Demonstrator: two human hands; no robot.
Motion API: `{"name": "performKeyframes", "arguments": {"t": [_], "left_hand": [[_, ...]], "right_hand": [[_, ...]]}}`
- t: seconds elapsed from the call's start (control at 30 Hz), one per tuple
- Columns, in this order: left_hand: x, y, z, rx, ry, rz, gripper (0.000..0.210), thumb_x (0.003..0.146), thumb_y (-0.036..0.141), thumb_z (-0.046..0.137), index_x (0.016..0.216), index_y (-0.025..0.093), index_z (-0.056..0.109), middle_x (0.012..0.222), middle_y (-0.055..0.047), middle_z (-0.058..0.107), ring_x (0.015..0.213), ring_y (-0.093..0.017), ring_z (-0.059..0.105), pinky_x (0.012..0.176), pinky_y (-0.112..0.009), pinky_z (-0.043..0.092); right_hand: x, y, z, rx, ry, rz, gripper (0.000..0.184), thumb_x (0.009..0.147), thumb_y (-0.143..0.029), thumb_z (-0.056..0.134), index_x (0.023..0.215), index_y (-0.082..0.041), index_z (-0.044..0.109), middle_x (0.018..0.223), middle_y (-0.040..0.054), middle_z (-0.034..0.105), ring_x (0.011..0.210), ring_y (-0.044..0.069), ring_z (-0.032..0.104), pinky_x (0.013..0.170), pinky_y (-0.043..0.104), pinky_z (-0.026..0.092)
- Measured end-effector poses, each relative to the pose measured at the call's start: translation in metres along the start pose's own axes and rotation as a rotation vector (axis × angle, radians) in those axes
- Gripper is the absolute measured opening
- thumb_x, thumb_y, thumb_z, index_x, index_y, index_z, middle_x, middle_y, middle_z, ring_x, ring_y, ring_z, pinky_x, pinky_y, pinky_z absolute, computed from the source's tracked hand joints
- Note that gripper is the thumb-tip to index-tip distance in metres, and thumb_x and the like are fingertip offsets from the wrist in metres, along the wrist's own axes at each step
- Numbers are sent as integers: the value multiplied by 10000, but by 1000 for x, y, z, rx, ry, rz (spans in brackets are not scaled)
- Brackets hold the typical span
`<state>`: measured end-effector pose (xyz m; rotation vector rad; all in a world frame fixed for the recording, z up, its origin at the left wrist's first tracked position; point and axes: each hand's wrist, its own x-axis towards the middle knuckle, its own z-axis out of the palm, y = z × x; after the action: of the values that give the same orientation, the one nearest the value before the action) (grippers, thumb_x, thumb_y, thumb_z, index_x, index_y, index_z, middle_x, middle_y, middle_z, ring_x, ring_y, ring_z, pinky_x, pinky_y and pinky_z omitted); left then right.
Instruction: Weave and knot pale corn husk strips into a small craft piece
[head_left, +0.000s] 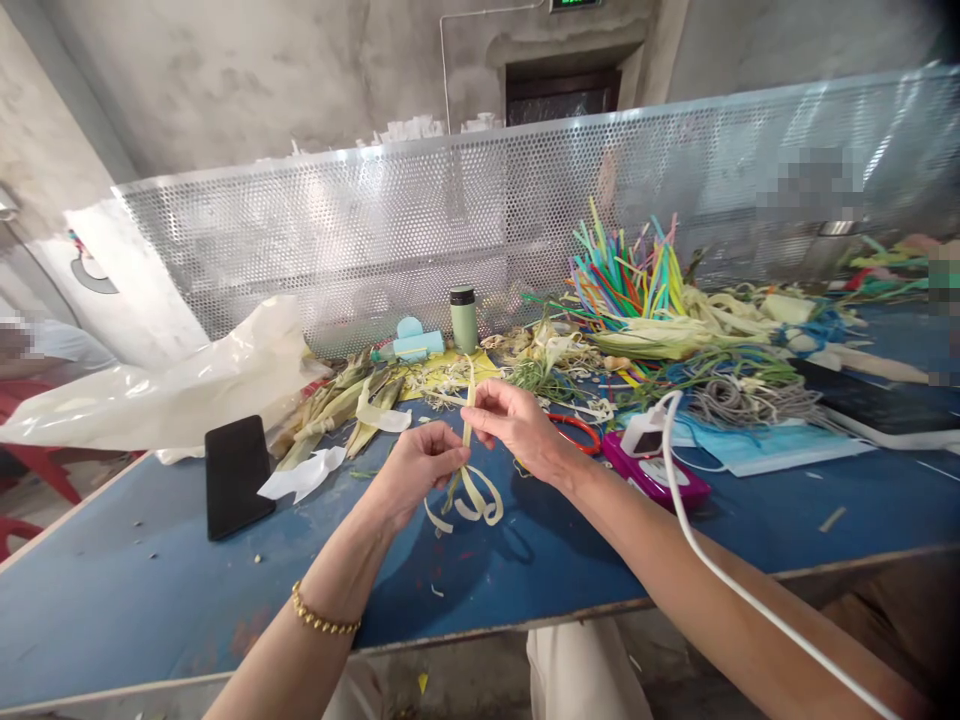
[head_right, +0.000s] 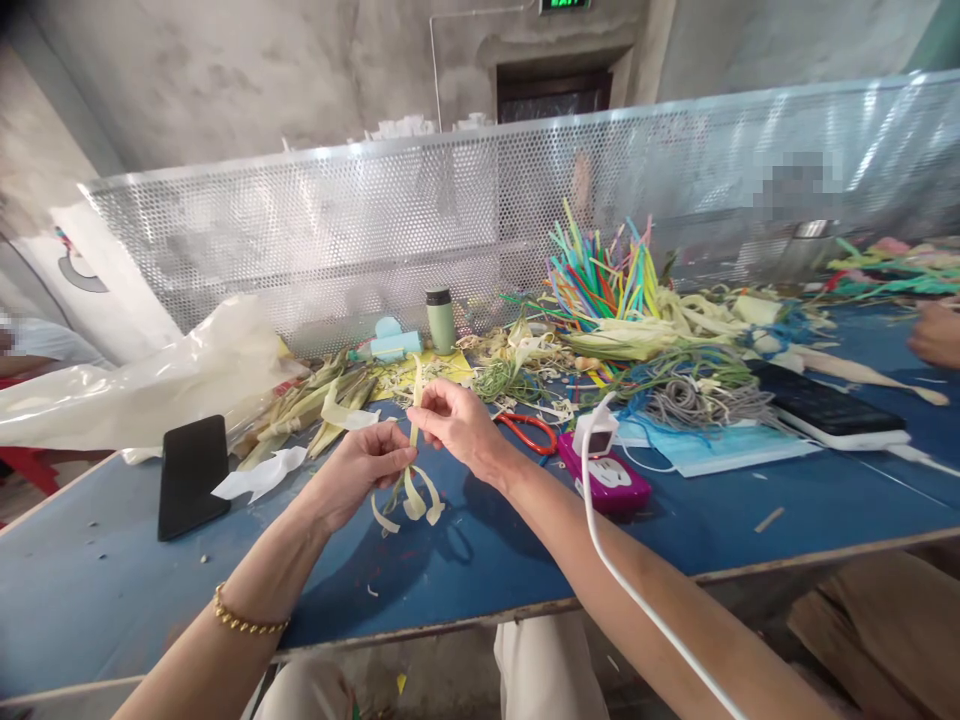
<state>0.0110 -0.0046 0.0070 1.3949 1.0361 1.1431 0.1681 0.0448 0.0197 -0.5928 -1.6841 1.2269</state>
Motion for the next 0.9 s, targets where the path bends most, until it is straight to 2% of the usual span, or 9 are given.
{"name": "performKeyframes", "arguments": {"t": [0.17, 0.37, 0.5, 0.57, 0.63, 0.7, 0.9], "left_hand": [[-1, -1, 0, 95, -47, -26, 262, 667, 345, 722, 641, 146, 554, 538, 42, 473, 467, -52, 335, 467, -215, 220], [-3, 3, 2, 143, -76, -38, 219, 666, 311, 716, 637, 141, 579, 549, 31, 482, 503, -66, 358, 495, -224, 246], [-3, 5, 0, 82, -56, -39, 233, 654, 315, 725, 619, 142, 572, 542, 31, 467, 492, -64, 340, 487, -230, 219], [-2, 5, -2, 32, -25, -27, 244, 652, 325, 728, 619, 144, 567, 540, 36, 454, 482, -59, 325, 482, -231, 199], [-1, 5, -3, 9, 5, -18, 249, 653, 328, 725, 617, 145, 561, 534, 42, 444, 475, -55, 314, 479, -232, 188], [-1, 5, -3, 15, 19, -14, 246, 652, 319, 722, 610, 144, 555, 532, 44, 439, 475, -53, 313, 479, -232, 189], [-1, 6, 1, 52, -1, 6, 220, 683, 301, 704, 649, 141, 557, 558, 45, 440, 499, -55, 323, 479, -220, 221]], "right_hand": [[3, -5, -4, 29, 78, -44, 266, 752, -361, 673, 744, -189, 470, 587, -61, 477, 440, 59, 409, 428, 214, 357], [11, -10, -14, 44, 246, -105, 315, 716, -369, 724, 750, -198, 462, 579, -66, 454, 402, 44, 366, 364, 200, 299], [14, -9, -21, 121, 315, -79, 336, 764, -475, 666, 857, -202, 495, 629, -44, 495, 440, 57, 405, 374, 193, 342], [11, -8, -21, 112, 242, 20, 374, 789, -535, 612, 882, -181, 534, 702, -2, 563, 482, 72, 466, 391, 200, 381], [7, -7, -18, 18, 56, 138, 381, 765, -523, 643, 819, -150, 591, 733, 32, 604, 523, 89, 511, 412, 206, 403], [4, -5, -13, -49, -88, 137, 333, 750, -468, 677, 797, -142, 630, 684, 21, 600, 561, 105, 533, 458, 212, 425], [2, 2, -6, -171, -89, 56, 248, 755, -379, 673, 697, -153, 587, 542, -14, 571, 496, 106, 524, 466, 225, 415]]}}
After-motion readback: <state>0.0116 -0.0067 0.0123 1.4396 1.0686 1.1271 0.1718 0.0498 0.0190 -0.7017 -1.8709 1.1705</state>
